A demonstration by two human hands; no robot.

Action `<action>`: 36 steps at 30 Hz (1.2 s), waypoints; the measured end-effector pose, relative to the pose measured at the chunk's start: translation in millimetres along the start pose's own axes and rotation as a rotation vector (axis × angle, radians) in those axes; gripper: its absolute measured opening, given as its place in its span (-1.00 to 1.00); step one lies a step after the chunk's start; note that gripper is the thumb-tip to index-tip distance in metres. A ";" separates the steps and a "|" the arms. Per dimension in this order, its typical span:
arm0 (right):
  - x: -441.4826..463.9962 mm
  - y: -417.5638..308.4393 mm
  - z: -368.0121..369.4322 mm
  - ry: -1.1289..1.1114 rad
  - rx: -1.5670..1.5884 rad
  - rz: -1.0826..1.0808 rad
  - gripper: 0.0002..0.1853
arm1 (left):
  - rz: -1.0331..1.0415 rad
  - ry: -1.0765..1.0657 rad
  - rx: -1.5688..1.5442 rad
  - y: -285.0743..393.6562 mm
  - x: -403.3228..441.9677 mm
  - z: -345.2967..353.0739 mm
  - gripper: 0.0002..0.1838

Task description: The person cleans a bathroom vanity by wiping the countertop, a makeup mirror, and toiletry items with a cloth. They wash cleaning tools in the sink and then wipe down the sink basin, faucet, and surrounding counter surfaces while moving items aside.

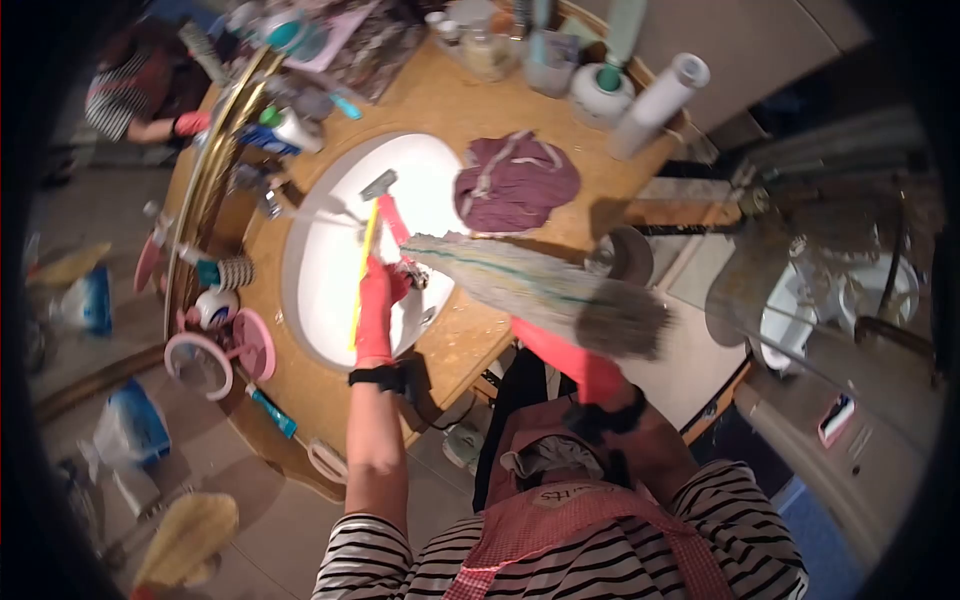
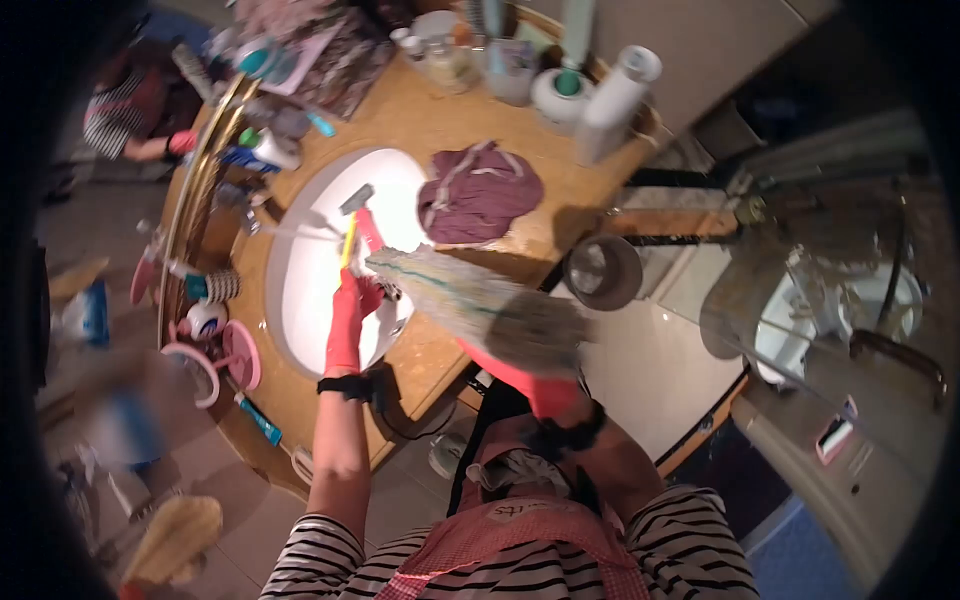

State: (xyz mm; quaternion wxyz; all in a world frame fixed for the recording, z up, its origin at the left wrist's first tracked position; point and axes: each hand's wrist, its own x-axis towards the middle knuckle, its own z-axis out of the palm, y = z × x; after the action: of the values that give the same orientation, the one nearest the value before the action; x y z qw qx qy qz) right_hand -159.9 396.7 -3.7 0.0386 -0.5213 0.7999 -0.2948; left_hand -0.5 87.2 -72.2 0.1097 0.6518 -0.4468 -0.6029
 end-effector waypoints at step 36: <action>-117.7 176.8 71.4 -0.097 0.958 0.742 -0.76 | 0.229 0.484 0.006 -6.5 -65.9 -42.1 -0.49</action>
State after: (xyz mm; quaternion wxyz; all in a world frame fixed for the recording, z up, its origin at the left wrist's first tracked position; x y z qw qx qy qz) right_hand -223.6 516.7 -181.8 0.4056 -0.1452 0.7039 -0.5648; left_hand 48.0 121.3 -20.8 0.2789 0.7225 -0.4800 -0.4120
